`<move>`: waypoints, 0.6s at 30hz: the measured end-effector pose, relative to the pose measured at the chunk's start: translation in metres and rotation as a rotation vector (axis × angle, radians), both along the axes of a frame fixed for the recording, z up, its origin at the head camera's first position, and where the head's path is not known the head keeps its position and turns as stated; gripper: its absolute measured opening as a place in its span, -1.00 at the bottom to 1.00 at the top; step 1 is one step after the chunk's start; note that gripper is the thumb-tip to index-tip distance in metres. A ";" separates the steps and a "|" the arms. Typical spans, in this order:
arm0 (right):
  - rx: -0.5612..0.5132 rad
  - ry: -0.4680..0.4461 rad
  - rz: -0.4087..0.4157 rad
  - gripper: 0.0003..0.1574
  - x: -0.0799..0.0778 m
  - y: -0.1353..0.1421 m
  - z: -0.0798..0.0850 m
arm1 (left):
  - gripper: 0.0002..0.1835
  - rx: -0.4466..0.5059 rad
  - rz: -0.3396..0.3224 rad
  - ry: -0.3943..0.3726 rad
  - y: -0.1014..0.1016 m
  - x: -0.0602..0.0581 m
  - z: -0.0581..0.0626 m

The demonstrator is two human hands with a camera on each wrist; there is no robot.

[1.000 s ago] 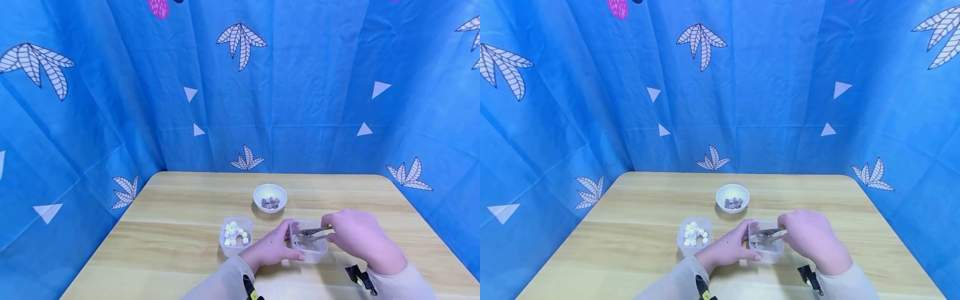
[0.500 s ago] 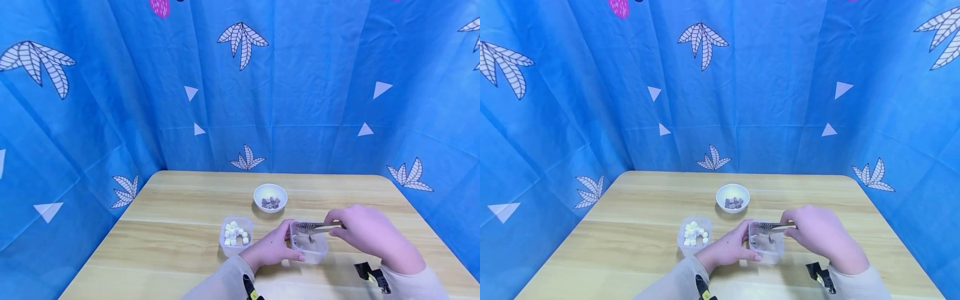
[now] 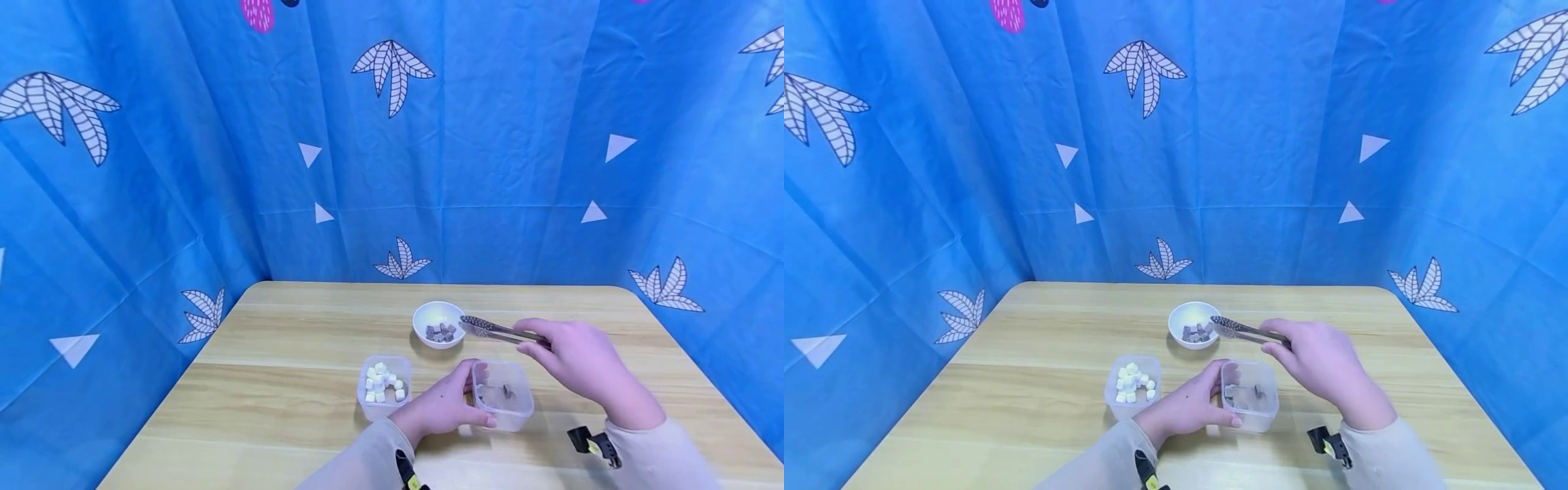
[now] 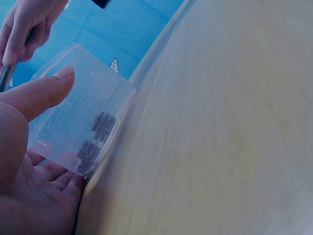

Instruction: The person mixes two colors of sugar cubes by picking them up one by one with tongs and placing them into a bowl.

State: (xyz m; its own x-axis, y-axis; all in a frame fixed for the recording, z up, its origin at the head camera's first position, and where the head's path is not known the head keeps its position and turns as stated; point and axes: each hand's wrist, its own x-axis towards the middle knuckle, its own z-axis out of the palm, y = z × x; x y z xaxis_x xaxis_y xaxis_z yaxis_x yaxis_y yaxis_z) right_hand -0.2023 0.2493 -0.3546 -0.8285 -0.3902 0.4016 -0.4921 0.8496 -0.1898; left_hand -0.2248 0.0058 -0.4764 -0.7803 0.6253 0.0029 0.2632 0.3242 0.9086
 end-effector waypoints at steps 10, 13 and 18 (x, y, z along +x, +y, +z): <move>-0.087 -0.031 -0.064 -0.66 -0.023 -0.005 -0.036 | -0.04 0.011 -0.009 -0.005 -0.001 -0.001 -0.001; -0.084 -0.062 -0.078 -0.65 -0.026 -0.007 -0.041 | -0.04 0.008 -0.010 -0.007 -0.001 -0.001 -0.001; -0.088 -0.095 -0.093 -0.63 -0.028 -0.011 -0.047 | -0.03 0.007 -0.011 -0.001 0.000 -0.001 -0.001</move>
State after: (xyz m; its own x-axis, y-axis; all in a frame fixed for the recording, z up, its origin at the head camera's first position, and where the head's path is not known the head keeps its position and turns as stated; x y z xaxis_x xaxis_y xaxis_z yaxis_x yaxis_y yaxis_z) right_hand -0.2306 0.2387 -0.4013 -0.8951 -0.2770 0.3494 -0.3888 0.8684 -0.3077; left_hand -0.2258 0.0056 -0.4773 -0.7732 0.6341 0.0061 0.2657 0.3152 0.9111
